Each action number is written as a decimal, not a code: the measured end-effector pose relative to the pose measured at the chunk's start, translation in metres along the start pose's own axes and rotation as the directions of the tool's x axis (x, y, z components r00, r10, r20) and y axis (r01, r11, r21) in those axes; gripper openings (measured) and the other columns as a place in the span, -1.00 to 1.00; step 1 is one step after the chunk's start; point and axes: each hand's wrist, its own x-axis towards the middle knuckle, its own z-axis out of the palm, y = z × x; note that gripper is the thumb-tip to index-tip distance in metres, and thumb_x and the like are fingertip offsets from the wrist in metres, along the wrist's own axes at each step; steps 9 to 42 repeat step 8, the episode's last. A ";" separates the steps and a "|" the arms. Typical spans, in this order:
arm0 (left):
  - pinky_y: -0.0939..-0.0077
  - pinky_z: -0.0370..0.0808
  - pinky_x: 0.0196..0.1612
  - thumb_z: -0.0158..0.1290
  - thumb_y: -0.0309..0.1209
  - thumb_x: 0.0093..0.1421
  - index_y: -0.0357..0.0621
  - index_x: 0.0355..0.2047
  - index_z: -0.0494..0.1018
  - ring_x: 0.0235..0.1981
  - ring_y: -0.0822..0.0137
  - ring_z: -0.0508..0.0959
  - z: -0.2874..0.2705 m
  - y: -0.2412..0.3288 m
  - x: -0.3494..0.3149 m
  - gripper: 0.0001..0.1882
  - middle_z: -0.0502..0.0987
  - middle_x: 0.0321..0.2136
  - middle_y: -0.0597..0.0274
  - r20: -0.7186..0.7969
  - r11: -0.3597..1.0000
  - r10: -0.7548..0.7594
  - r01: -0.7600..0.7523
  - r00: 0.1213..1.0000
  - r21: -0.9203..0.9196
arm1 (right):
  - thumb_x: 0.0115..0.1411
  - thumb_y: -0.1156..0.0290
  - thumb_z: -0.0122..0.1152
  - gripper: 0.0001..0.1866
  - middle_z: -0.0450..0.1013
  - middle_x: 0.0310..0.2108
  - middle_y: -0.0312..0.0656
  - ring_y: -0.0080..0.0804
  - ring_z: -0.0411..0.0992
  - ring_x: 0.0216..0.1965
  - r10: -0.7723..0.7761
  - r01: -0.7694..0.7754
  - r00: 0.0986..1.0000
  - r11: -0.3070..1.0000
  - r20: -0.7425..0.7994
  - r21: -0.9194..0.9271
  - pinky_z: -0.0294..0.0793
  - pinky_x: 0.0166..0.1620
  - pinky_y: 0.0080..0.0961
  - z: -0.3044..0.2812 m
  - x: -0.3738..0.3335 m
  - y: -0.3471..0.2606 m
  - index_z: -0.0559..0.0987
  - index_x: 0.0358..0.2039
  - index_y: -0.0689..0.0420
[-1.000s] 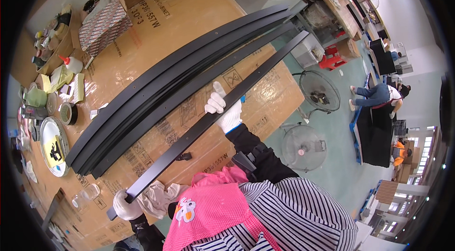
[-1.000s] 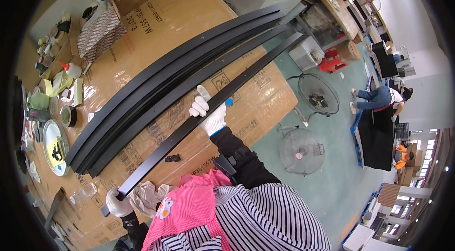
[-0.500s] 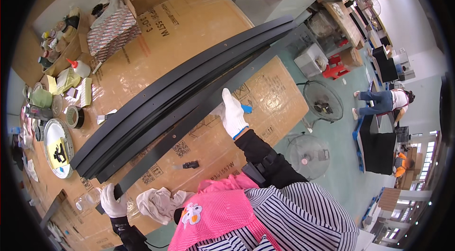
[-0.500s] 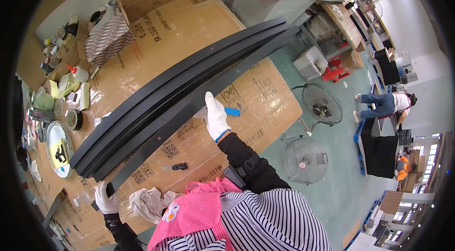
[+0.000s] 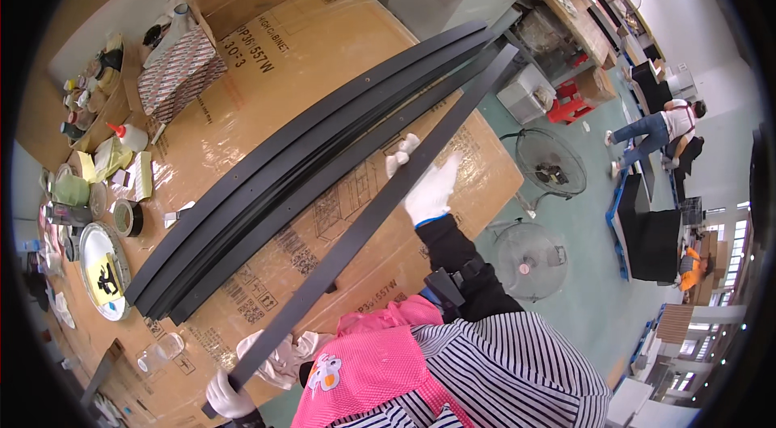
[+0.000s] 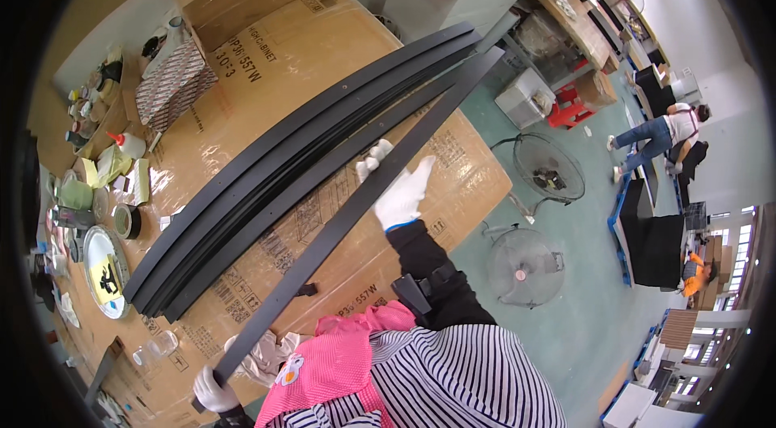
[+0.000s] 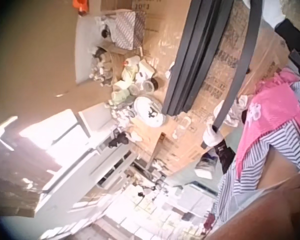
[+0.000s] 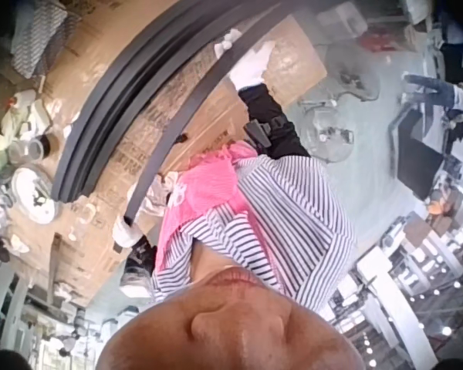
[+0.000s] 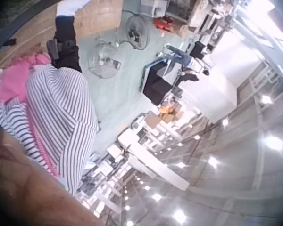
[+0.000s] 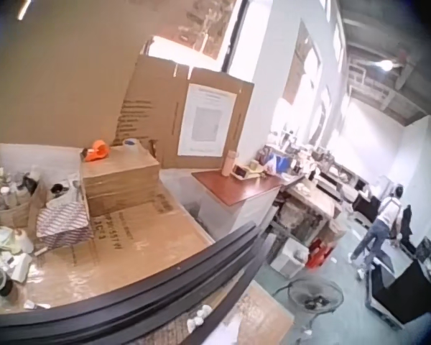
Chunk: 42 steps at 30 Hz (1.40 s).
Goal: The recorder uses a blue cleaning block and a cloth to clean long black metal or composite bars on a workbench.
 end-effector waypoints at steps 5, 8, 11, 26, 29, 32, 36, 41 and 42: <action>0.05 0.49 -0.13 0.17 -0.53 -0.02 -0.22 -0.14 0.52 -0.29 -0.11 0.58 -0.024 0.025 -0.035 -0.64 0.57 -0.35 -0.03 0.112 0.998 -0.063 0.066 0.992 -0.018 | 0.40 -0.28 -0.09 -0.38 0.49 -0.44 -0.22 -0.23 0.52 -0.43 -0.002 0.014 0.999 0.934 0.033 -0.356 0.59 -0.12 -0.14 -0.054 -0.032 0.028 0.50 -0.18 0.11; 0.01 0.49 -0.08 0.15 -0.48 -0.05 -0.20 -0.10 0.55 -0.24 -0.12 0.60 -0.039 0.086 -0.001 -0.58 0.60 -0.32 0.00 0.281 0.979 -0.132 0.170 0.951 -0.117 | 0.40 -0.31 -0.14 -0.32 0.56 -0.35 0.01 -0.07 0.58 -0.28 0.299 -0.241 0.947 0.902 0.115 -0.358 0.57 -0.01 0.02 -0.080 -0.065 0.076 0.50 -0.09 0.15; 0.01 0.49 -0.08 0.15 -0.48 -0.05 -0.20 -0.10 0.55 -0.24 -0.12 0.60 -0.039 0.086 -0.001 -0.58 0.60 -0.32 0.00 0.281 0.979 -0.132 0.170 0.951 -0.117 | 0.40 -0.31 -0.14 -0.32 0.56 -0.35 0.01 -0.07 0.58 -0.28 0.299 -0.241 0.947 0.902 0.115 -0.358 0.57 -0.01 0.02 -0.080 -0.065 0.076 0.50 -0.09 0.15; 0.01 0.49 -0.08 0.15 -0.48 -0.05 -0.20 -0.10 0.55 -0.24 -0.12 0.60 -0.039 0.086 -0.001 -0.58 0.60 -0.32 0.00 0.281 0.979 -0.132 0.170 0.951 -0.117 | 0.40 -0.31 -0.14 -0.32 0.56 -0.35 0.01 -0.07 0.58 -0.28 0.299 -0.241 0.947 0.902 0.115 -0.358 0.57 -0.01 0.02 -0.080 -0.065 0.076 0.50 -0.09 0.15; 0.01 0.49 -0.08 0.15 -0.48 -0.05 -0.20 -0.10 0.55 -0.24 -0.12 0.60 -0.039 0.086 -0.001 -0.58 0.60 -0.32 0.00 0.281 0.979 -0.132 0.170 0.951 -0.117 | 0.40 -0.31 -0.14 -0.32 0.56 -0.35 0.01 -0.07 0.58 -0.28 0.299 -0.241 0.947 0.902 0.115 -0.358 0.57 -0.01 0.02 -0.080 -0.065 0.076 0.50 -0.09 0.15; 0.01 0.49 -0.08 0.15 -0.48 -0.05 -0.20 -0.10 0.55 -0.24 -0.12 0.60 -0.039 0.086 -0.001 -0.58 0.60 -0.32 0.00 0.281 0.979 -0.132 0.170 0.951 -0.117 | 0.40 -0.31 -0.14 -0.32 0.56 -0.35 0.01 -0.07 0.58 -0.28 0.299 -0.241 0.947 0.902 0.115 -0.358 0.57 -0.01 0.02 -0.080 -0.065 0.076 0.50 -0.09 0.15; 0.01 0.49 -0.08 0.15 -0.48 -0.05 -0.20 -0.10 0.55 -0.24 -0.12 0.60 -0.039 0.086 -0.001 -0.58 0.60 -0.32 0.00 0.281 0.979 -0.132 0.170 0.951 -0.117 | 0.40 -0.31 -0.14 -0.32 0.56 -0.35 0.01 -0.07 0.58 -0.28 0.299 -0.241 0.947 0.902 0.115 -0.358 0.57 -0.01 0.02 -0.080 -0.065 0.076 0.50 -0.09 0.15; 0.01 0.49 -0.08 0.15 -0.48 -0.05 -0.20 -0.10 0.55 -0.24 -0.12 0.60 -0.039 0.086 -0.001 -0.58 0.60 -0.32 0.00 0.281 0.979 -0.132 0.170 0.951 -0.117 | 0.40 -0.31 -0.14 -0.32 0.56 -0.35 0.01 -0.07 0.58 -0.28 0.299 -0.241 0.947 0.902 0.115 -0.358 0.57 -0.01 0.02 -0.080 -0.065 0.076 0.50 -0.09 0.15; 0.01 0.49 -0.08 0.15 -0.48 -0.05 -0.20 -0.10 0.55 -0.24 -0.12 0.60 -0.039 0.086 -0.001 -0.58 0.60 -0.32 0.00 0.281 0.979 -0.132 0.170 0.951 -0.117 | 0.40 -0.31 -0.14 -0.32 0.56 -0.35 0.01 -0.07 0.58 -0.28 0.299 -0.241 0.947 0.902 0.115 -0.358 0.57 -0.01 0.02 -0.080 -0.065 0.076 0.50 -0.09 0.15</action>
